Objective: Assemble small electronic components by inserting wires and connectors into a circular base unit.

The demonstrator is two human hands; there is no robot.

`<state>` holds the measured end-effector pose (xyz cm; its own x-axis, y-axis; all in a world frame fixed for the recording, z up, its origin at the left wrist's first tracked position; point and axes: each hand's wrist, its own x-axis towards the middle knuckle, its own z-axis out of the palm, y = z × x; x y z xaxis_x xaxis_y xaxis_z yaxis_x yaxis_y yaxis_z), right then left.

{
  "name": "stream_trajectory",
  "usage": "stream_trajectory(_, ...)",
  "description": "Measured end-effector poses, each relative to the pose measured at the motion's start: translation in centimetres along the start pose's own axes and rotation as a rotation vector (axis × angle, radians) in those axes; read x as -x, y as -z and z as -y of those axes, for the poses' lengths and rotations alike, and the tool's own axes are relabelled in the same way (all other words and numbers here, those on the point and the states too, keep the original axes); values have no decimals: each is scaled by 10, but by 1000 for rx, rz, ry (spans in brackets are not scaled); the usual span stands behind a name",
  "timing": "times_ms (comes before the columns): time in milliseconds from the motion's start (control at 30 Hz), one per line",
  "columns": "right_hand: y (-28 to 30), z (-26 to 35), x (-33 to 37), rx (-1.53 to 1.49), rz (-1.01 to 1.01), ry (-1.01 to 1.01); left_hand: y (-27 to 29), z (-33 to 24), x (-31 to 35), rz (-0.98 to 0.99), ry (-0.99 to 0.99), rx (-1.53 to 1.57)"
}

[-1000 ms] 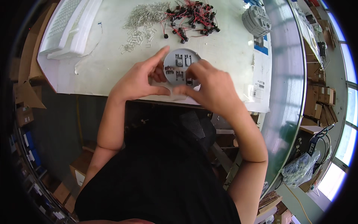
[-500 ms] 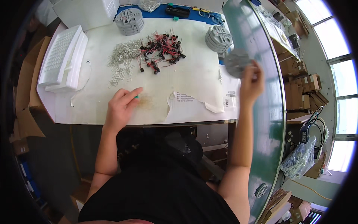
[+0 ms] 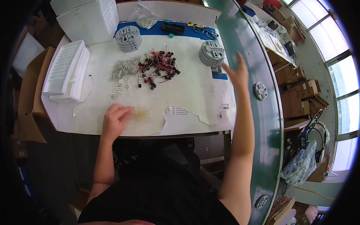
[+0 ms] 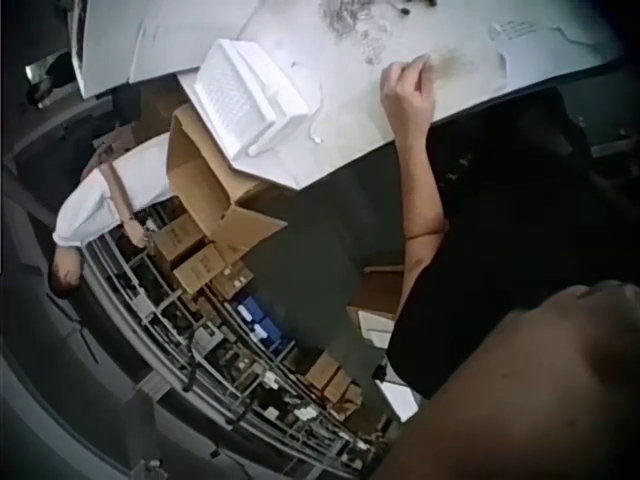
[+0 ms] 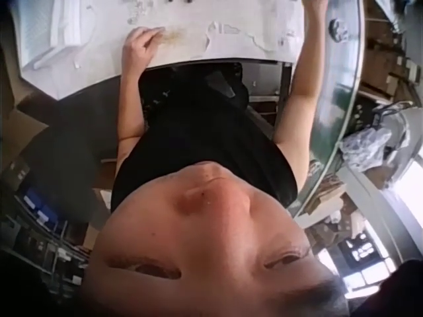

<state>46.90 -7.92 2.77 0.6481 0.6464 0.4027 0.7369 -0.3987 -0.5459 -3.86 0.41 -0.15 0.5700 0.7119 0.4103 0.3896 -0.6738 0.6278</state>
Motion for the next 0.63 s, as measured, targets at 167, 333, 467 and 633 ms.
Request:
stream_trajectory(167, -32, 59, -15, 126, 215, -143, -1, 0, 1, -30, 4, 56)
stream_trajectory(333, -28, 37, -4, -126, 302, 101, -2, -1, 6, -70, -46, 4)
stream_trajectory(467, -7, 42, 27, -156, 542, 294, 0, 3, 5, -59, -56, -10)
stream_trajectory(633, 9, 66, 32, 59, 532, 348, 3, 3, 6, -23, -72, -19)
